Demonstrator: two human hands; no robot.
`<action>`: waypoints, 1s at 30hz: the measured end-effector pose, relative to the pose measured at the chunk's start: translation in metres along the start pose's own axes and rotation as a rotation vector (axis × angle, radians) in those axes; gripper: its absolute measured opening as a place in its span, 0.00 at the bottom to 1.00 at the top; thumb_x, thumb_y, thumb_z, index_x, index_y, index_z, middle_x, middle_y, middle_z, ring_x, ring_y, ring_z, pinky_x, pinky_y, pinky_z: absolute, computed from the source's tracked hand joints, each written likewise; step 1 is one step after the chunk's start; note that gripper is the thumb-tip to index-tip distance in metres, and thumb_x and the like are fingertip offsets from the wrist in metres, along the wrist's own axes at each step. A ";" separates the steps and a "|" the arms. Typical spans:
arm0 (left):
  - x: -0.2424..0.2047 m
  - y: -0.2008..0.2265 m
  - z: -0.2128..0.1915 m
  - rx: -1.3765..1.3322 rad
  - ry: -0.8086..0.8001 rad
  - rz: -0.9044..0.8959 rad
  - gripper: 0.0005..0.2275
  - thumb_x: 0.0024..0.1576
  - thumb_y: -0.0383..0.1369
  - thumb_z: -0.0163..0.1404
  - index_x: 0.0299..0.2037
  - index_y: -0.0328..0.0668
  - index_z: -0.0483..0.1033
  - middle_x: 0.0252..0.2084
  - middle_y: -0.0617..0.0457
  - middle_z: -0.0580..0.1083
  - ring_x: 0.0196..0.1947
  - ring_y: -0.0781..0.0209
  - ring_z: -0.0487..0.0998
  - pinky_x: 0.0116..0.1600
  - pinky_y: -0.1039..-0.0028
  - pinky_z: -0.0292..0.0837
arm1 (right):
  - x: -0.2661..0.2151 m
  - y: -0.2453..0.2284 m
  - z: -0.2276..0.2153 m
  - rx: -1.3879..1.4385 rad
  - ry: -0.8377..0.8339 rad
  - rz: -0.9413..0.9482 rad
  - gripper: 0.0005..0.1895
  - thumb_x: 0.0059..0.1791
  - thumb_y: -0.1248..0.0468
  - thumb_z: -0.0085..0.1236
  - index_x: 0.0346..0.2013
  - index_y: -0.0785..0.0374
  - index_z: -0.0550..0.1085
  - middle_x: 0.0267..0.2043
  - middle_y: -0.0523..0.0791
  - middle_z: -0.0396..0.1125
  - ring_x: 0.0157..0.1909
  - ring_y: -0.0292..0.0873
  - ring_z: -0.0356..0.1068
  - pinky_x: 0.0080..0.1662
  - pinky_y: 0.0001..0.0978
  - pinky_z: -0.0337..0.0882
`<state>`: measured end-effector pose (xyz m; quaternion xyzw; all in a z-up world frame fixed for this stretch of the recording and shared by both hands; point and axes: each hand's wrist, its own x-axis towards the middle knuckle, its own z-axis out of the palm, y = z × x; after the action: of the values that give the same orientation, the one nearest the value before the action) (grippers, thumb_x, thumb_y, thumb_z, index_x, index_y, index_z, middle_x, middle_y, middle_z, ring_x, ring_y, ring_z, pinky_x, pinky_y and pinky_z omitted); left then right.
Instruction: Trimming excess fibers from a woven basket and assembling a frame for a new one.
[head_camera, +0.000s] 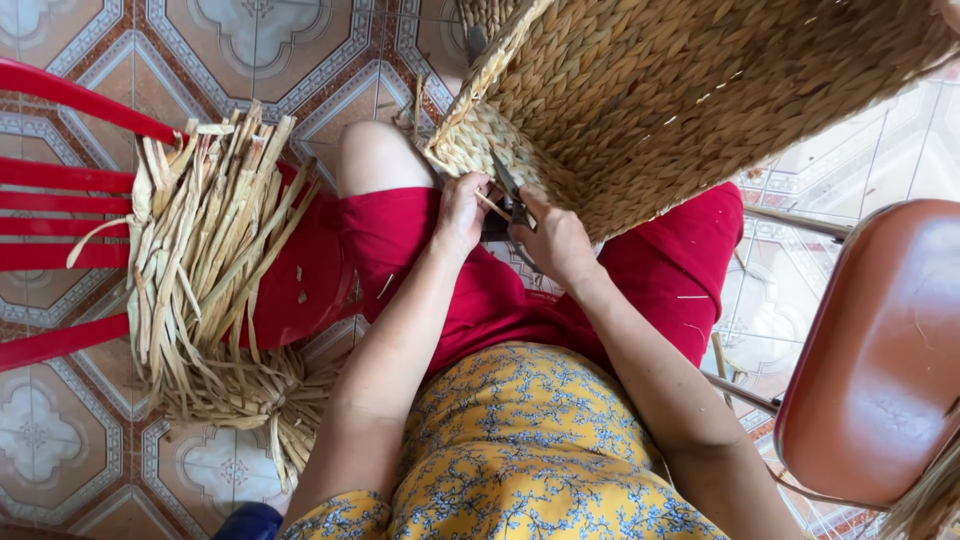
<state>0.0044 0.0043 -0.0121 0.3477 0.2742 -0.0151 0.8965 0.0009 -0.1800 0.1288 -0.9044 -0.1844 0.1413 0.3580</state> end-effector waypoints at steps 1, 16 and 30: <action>-0.001 0.003 0.002 0.010 0.004 -0.002 0.04 0.56 0.25 0.51 0.38 0.33 0.74 0.36 0.51 0.74 0.39 0.60 0.77 0.52 0.62 0.80 | 0.001 -0.006 -0.003 -0.082 -0.078 0.078 0.33 0.46 0.58 0.66 0.65 0.62 0.69 0.44 0.62 0.73 0.45 0.59 0.77 0.51 0.45 0.75; 0.004 0.017 0.018 0.000 0.016 -0.054 0.02 0.52 0.25 0.48 0.32 0.40 0.73 0.34 0.53 0.75 0.39 0.58 0.78 0.50 0.57 0.78 | -0.024 0.022 -0.015 0.102 0.150 0.201 0.32 0.44 0.58 0.65 0.62 0.57 0.70 0.44 0.58 0.75 0.47 0.59 0.76 0.50 0.47 0.75; -0.015 0.034 0.029 1.157 0.186 1.067 0.44 0.51 0.18 0.65 0.70 0.19 0.41 0.67 0.24 0.55 0.65 0.35 0.61 0.67 0.55 0.57 | -0.058 0.021 -0.014 0.036 0.103 0.307 0.37 0.43 0.50 0.65 0.65 0.54 0.67 0.37 0.54 0.76 0.43 0.56 0.77 0.47 0.48 0.75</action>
<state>0.0124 0.0097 0.0341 0.8428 0.0930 0.3057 0.4332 -0.0410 -0.2277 0.1315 -0.9213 -0.0231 0.1512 0.3575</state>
